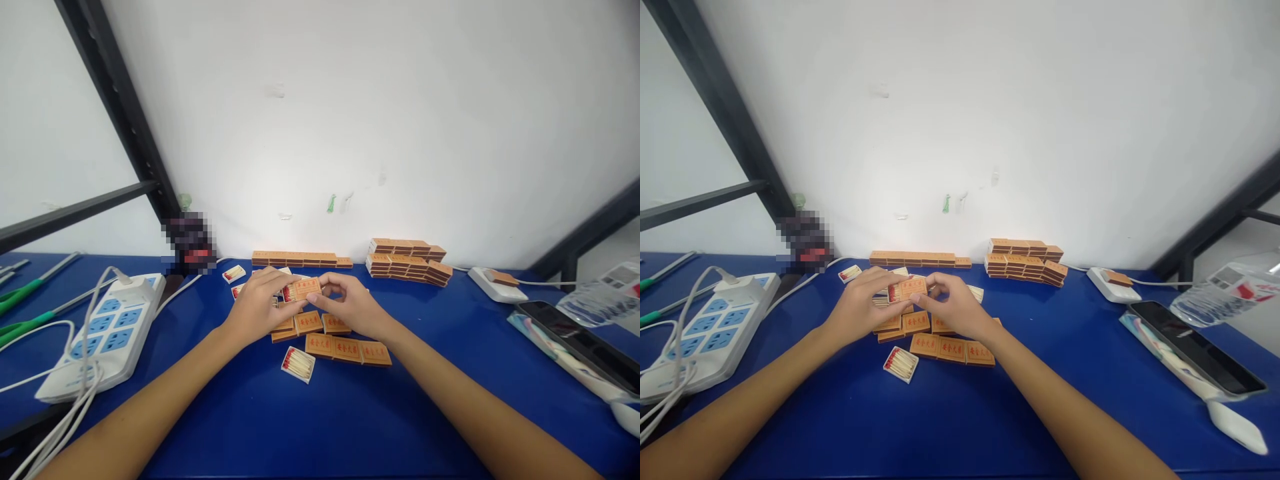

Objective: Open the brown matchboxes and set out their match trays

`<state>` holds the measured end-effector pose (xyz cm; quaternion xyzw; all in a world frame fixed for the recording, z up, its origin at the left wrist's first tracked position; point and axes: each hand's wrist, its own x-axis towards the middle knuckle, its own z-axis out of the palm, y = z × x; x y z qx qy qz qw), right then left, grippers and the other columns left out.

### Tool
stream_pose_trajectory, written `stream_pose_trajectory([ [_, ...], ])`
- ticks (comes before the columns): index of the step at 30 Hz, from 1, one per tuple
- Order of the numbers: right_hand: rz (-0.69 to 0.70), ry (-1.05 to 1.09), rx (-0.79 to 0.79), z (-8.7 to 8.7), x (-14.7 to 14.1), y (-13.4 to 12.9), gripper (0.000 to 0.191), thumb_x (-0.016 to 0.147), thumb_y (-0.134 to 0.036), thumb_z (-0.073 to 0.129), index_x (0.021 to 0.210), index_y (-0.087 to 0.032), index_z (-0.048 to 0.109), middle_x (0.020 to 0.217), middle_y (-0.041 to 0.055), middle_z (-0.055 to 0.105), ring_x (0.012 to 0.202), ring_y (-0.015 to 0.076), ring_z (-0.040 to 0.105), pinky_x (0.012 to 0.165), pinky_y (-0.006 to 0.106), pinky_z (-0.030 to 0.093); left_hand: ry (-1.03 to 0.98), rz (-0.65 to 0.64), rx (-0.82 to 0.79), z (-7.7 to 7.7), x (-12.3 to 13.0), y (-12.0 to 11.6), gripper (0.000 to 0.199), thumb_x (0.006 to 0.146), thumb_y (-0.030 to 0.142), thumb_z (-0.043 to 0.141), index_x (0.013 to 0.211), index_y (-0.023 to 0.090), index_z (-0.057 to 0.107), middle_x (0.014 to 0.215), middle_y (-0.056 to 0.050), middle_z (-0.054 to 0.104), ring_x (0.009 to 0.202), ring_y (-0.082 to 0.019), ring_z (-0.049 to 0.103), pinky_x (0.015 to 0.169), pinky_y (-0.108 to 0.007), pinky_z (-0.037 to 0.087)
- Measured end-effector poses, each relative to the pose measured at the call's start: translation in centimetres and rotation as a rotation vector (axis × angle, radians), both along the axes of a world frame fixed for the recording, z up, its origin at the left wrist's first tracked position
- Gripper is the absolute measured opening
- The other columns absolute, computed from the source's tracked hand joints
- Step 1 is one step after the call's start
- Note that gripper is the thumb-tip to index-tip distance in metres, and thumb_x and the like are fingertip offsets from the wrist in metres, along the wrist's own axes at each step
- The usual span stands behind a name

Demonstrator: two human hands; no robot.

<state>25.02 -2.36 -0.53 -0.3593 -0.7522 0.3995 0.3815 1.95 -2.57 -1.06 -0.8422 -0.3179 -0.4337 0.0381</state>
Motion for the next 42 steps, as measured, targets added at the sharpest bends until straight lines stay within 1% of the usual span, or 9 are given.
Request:
stream_pose_trajectory([
  [2, -0.018, 0.017, -0.007, 0.0, 0.0, 0.0, 0.033, 0.095, -0.052, 0.068, 0.089, -0.02, 0.069, 0.088, 0.002, 0.069, 0.08, 0.0159, 0.062, 0.075, 0.03, 0.051, 0.032, 0.013, 0.003, -0.3, 0.0, 0.1, 0.035, 0.091, 0.037, 0.08, 0.118, 0.016, 0.072, 0.109, -0.01, 0.079, 0.095, -0.024, 0.071, 0.087, -0.041, 0.056],
  [8, -0.157, -0.012, -0.113, 0.5, 1.3, 1.1, 0.047, 0.091, -0.065, 0.066, 0.08, -0.019, 0.063, 0.066, -0.0006, 0.061, 0.057, 0.0128, 0.054, 0.054, 0.026, 0.042, 0.101, 0.114, 0.005, -1.0, -0.5, 0.6, 0.046, 0.09, 0.045, 0.079, 0.122, 0.013, 0.072, 0.101, -0.012, 0.079, 0.091, -0.027, 0.072, 0.085, -0.044, 0.058],
  [15, -0.097, -0.032, -0.091, 0.1, 0.6, 0.6, 0.047, 0.089, -0.065, 0.069, 0.083, -0.018, 0.067, 0.075, 0.0013, 0.065, 0.062, 0.0128, 0.054, 0.056, 0.026, 0.042, 0.135, 0.127, 0.031, -1.1, -0.5, 0.6, 0.05, 0.089, 0.047, 0.079, 0.124, 0.013, 0.071, 0.106, -0.013, 0.079, 0.095, -0.027, 0.073, 0.088, -0.045, 0.057],
  [21, -0.11, -0.027, -0.18, -0.1, 1.8, 1.8, 0.047, 0.087, -0.067, 0.07, 0.083, -0.02, 0.063, 0.061, -0.0023, 0.058, 0.051, 0.011, 0.048, 0.048, 0.024, 0.037, 0.173, 0.203, -0.003, -0.9, -0.6, 0.6, 0.042, 0.091, 0.047, 0.077, 0.12, 0.016, 0.074, 0.1, -0.01, 0.078, 0.088, -0.025, 0.07, 0.082, -0.04, 0.055],
  [23, -0.183, -0.035, -0.185, -0.2, 3.0, 2.9, 0.048, 0.087, -0.069, 0.068, 0.082, -0.021, 0.062, 0.059, -0.0026, 0.058, 0.047, 0.01, 0.045, 0.045, 0.023, 0.035, 0.217, 0.272, -0.041, -0.5, -1.0, 0.8, 0.042, 0.092, 0.049, 0.076, 0.119, 0.017, 0.075, 0.096, -0.01, 0.077, 0.088, -0.026, 0.069, 0.081, -0.04, 0.053],
  [29, -0.603, -0.082, -0.091, -1.4, 6.3, 7.1, 0.044, 0.093, -0.062, 0.062, 0.08, -0.02, 0.058, 0.068, 0.0042, 0.067, 0.046, 0.012, 0.053, 0.044, 0.024, 0.039, 0.434, 0.323, -0.3, 3.5, -4.9, 1.6, 0.035, 0.095, 0.045, 0.069, 0.115, 0.018, 0.075, 0.112, -0.011, 0.078, 0.101, -0.029, 0.07, 0.088, -0.038, 0.051],
  [34, -0.781, -0.236, -0.024, -2.8, 5.8, 8.8, 0.027, 0.095, -0.039, 0.063, 0.078, -0.018, 0.064, 0.082, 0.0106, 0.078, 0.054, 0.0168, 0.066, 0.059, 0.029, 0.051, 0.457, 0.388, -0.572, 6.9, -9.9, 1.1, 0.047, 0.084, 0.06, 0.069, 0.111, 0.023, 0.078, 0.106, -0.007, 0.078, 0.093, -0.027, 0.069, 0.08, -0.033, 0.05],
  [38, -0.86, -0.337, 0.015, -3.2, 5.1, 9.3, 0.026, 0.096, -0.033, 0.061, 0.077, -0.018, 0.071, 0.083, 0.0115, 0.08, 0.071, 0.0236, 0.075, 0.075, 0.034, 0.055, 0.53, 0.357, -0.906, 7.0, -11.1, 0.2, 0.049, 0.072, 0.062, 0.076, 0.106, 0.027, 0.08, 0.106, -0.005, 0.077, 0.092, -0.028, 0.069, 0.075, -0.031, 0.051],
  [42, -0.871, -0.397, 0.043, -3.4, 5.5, 9.5, 0.027, 0.099, -0.033, 0.058, 0.089, -0.016, 0.076, 0.086, 0.012, 0.081, 0.08, 0.0252, 0.078, 0.08, 0.034, 0.055, 0.574, 0.319, -1.04, 5.8, -10.5, 0.2, 0.042, 0.065, 0.055, 0.079, 0.096, 0.026, 0.08, 0.102, -0.006, 0.077, 0.092, -0.029, 0.069, 0.073, -0.032, 0.05],
])
